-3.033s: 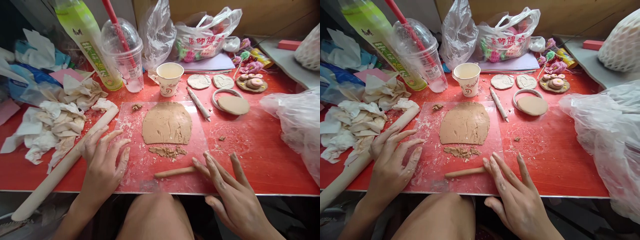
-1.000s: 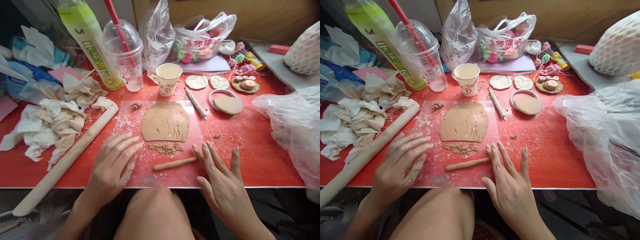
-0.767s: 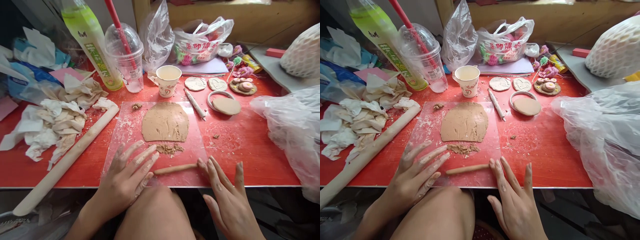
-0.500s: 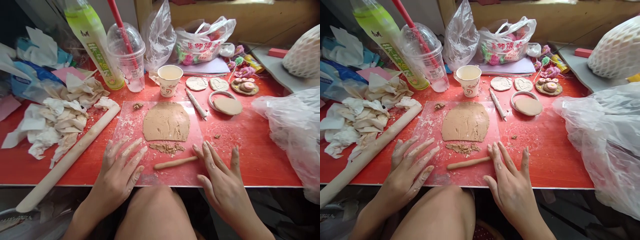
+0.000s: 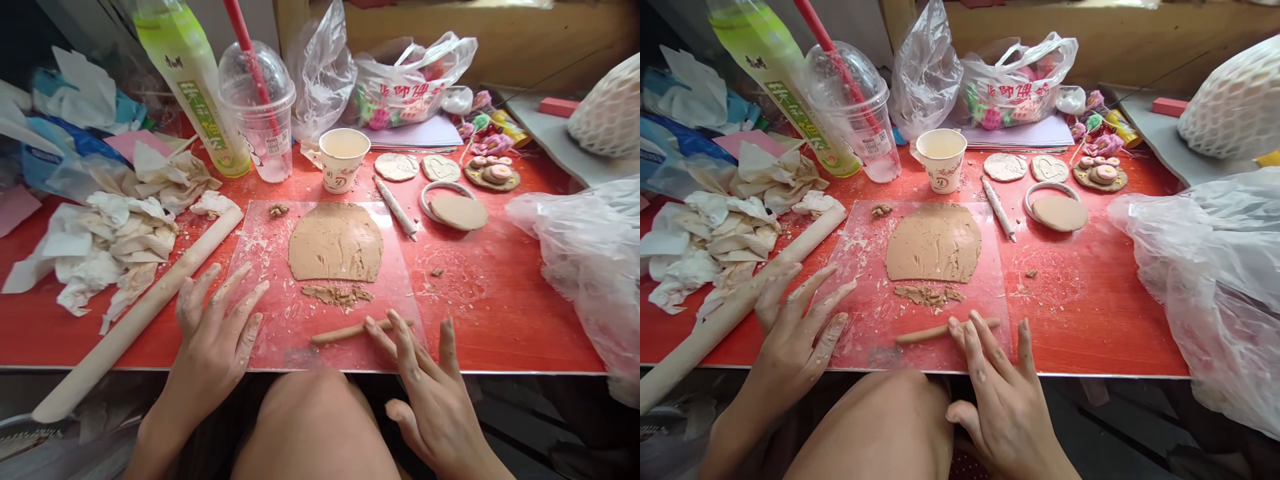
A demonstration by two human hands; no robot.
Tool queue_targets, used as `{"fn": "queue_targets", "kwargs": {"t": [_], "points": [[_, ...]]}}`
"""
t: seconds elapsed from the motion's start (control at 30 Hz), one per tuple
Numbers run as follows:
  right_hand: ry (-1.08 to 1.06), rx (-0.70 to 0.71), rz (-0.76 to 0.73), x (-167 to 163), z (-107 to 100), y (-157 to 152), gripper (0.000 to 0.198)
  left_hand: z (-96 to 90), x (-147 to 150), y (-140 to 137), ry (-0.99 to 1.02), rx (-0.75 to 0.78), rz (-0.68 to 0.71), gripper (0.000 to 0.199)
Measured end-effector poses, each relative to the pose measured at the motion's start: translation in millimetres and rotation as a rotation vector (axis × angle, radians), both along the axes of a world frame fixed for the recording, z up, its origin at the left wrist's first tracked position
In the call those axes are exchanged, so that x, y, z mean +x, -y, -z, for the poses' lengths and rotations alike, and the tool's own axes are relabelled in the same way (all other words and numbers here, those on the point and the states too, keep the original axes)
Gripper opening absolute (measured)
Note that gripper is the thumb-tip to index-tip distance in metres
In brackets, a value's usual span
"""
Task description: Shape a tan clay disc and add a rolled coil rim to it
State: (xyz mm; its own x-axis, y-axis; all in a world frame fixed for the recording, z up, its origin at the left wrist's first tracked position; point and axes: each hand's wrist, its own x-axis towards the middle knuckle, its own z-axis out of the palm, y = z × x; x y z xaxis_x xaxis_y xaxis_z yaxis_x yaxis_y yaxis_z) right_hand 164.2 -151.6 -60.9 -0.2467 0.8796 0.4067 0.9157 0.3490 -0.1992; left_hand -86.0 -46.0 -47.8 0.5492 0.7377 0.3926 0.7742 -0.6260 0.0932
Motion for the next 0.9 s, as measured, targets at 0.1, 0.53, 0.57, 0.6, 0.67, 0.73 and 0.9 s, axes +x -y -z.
{"fn": "queue_targets", "kwargs": {"t": [0.1, 0.53, 0.57, 0.6, 0.67, 0.73, 0.9], "points": [[0.02, -0.028, 0.011, -4, -4, -11, 0.069, 0.8, -1, -1, 0.016, -0.028, -0.021, 0.047], [-0.08, -0.019, 0.081, -11, -3, -8, 0.058, 4.1, 0, -1, 0.063, 0.023, -0.059, 0.046], [-0.077, -0.026, 0.069, -11, -3, -7, 0.057, 4.5, 0, -1, 0.068, 0.034, -0.055, 0.045], [-0.091, -0.035, 0.064, -10, -2, -5, 0.057, 4.9, 0, -1, 0.072, 0.047, -0.052, 0.045], [-0.137, -0.046, 0.069, -9, 0, 4, 0.059, 6.0, 0, 0, 0.074, 0.076, -0.058, 0.043], [-0.166, -0.025, 0.08, -10, 3, 12, 0.062, 7.1, 0, 0, 0.066, 0.092, -0.078, 0.043], [-0.084, -0.045, 0.041, -23, 2, 3, 0.061, 5.4, 3, 0, 0.089, 0.108, -0.118, 0.039]]}}
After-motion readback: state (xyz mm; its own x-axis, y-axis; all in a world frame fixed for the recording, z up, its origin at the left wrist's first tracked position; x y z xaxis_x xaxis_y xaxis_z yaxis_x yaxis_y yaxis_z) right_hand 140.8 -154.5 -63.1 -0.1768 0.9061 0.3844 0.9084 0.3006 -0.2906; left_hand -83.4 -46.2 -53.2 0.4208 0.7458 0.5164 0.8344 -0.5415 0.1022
